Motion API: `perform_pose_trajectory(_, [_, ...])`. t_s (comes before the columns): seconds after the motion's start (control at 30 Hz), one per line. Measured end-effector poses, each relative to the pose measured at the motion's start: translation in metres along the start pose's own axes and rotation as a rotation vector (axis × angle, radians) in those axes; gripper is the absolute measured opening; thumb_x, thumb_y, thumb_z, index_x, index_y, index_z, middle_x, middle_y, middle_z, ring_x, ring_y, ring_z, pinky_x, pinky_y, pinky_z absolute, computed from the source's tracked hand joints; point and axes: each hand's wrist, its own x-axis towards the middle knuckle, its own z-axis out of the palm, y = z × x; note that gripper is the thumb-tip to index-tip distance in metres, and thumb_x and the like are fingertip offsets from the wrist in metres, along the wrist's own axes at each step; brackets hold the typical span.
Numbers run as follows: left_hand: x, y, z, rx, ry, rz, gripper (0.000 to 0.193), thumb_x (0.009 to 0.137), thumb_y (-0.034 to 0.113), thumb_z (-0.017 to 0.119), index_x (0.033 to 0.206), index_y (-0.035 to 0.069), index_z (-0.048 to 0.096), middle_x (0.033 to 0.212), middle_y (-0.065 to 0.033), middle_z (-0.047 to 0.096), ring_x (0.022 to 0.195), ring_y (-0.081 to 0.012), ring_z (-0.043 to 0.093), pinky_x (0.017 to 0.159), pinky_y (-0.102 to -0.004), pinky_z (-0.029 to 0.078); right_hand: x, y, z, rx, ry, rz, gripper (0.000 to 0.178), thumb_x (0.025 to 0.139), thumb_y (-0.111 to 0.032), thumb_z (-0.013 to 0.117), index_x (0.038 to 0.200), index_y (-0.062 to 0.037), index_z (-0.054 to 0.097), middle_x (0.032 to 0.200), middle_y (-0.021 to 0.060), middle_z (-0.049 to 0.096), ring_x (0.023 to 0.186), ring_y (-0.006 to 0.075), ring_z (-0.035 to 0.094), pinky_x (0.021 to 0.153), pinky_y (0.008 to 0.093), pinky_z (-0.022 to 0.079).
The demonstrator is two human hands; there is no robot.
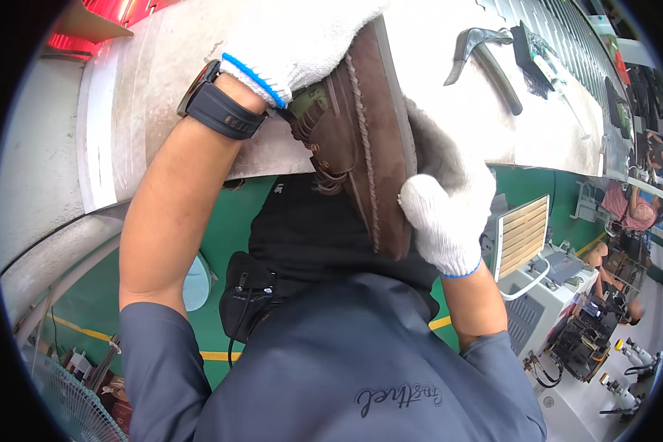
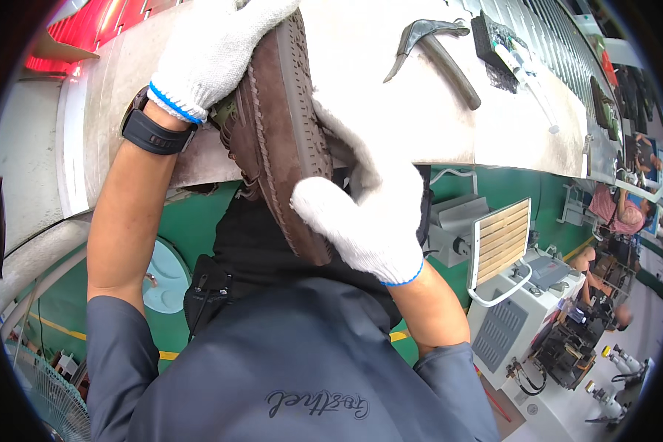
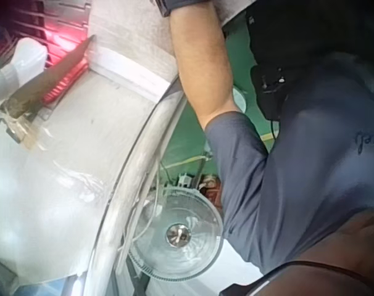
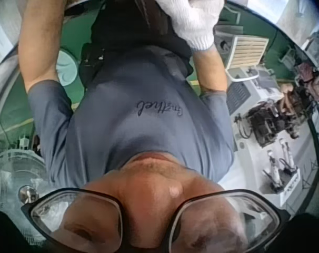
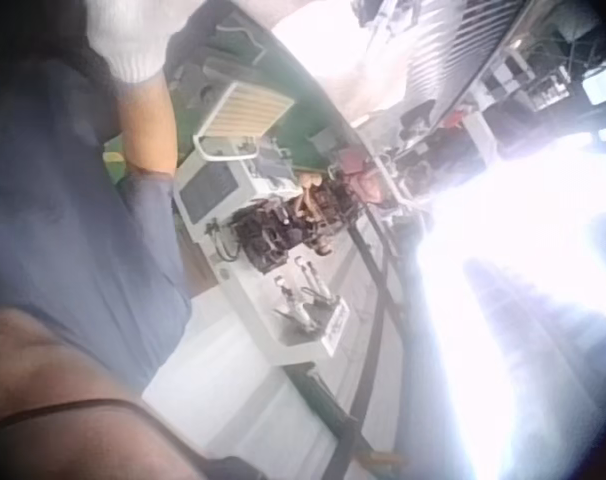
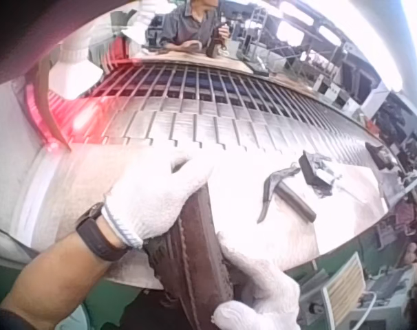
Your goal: The person attaches a sole to a shoe upper by hand, hammers the shoe with a hammer, and places it onto a conveyor belt. The person then walks across the room to touch a phone on a chair before returning to the workstation.
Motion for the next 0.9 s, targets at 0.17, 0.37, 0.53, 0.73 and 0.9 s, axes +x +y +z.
perform_pose_trajectory(0.17, [-0.001, -0.001, -0.002, 0.121, 0.011, 0.055, 0.037, 0.109, 0.033, 0.059, 0.115, 0.0, 0.076, 0.103, -0.0214, 0.076, 0.099, -0.0333, 0.072, 0.09, -0.0411, 0.055, 0.041, -0.018, 0.006, -0.195, 0.124, 0.196, 0.051, 0.1, -0.024, 0.08, 0.143, 0.0023, 0.068, 0.12, 0.014, 0.078, 0.099, 0.0172, 0.074, 0.087, 0.0329, 0.06])
perform_pose_trajectory(0.37, [-0.002, -0.042, -0.013, 0.571, -0.01, 0.25, 0.032, 0.107, 0.022, 0.059, 0.132, 0.008, 0.073, 0.123, -0.0201, 0.074, 0.113, -0.0357, 0.071, 0.1, -0.0435, 0.055, 0.102, 0.035, -0.071, -0.915, 0.334, -0.152, 0.037, 0.106, -0.024, 0.068, 0.139, -0.01, 0.073, 0.128, 0.0187, 0.076, 0.118, 0.0334, 0.072, 0.106, 0.0418, 0.055])
perform_pose_trajectory(0.53, [0.003, -0.06, -0.015, 0.838, -0.005, 0.49, 0.048, 0.103, 0.007, 0.058, 0.148, 0.017, 0.068, 0.139, -0.0172, 0.069, 0.127, -0.0369, 0.067, 0.111, -0.0458, 0.054, 0.076, 0.039, -0.097, -1.305, 0.13, -0.326, 0.042, 0.1, -0.011, 0.06, 0.141, -0.0146, 0.07, 0.117, 0.0215, 0.073, 0.11, 0.0403, 0.069, 0.1, 0.0508, 0.054])
perform_pose_trajectory(0.73, [0.012, -0.078, -0.02, 0.851, -0.044, 0.49, 0.047, 0.103, 0.007, 0.057, 0.148, 0.015, 0.067, 0.139, -0.0174, 0.069, 0.13, -0.0369, 0.065, 0.113, -0.0457, 0.053, -0.034, 0.005, -0.076, -0.837, 0.145, 0.03, 0.044, 0.098, -0.009, 0.072, 0.142, -0.0097, 0.067, 0.116, 0.0181, 0.074, 0.102, 0.0349, 0.074, 0.088, 0.0407, 0.059])
perform_pose_trajectory(0.9, [0.011, -0.072, -0.019, 0.99, -0.003, 0.498, 0.046, 0.102, 0.006, 0.055, 0.146, 0.015, 0.069, 0.138, -0.0171, 0.069, 0.128, -0.0382, 0.065, 0.112, -0.0467, 0.053, -0.116, -0.062, -0.049, -0.117, 0.171, 0.319, 0.051, 0.095, -0.003, 0.073, 0.144, 0.0053, 0.061, 0.131, 0.019, 0.074, 0.113, 0.026, 0.074, 0.101, 0.0352, 0.058])
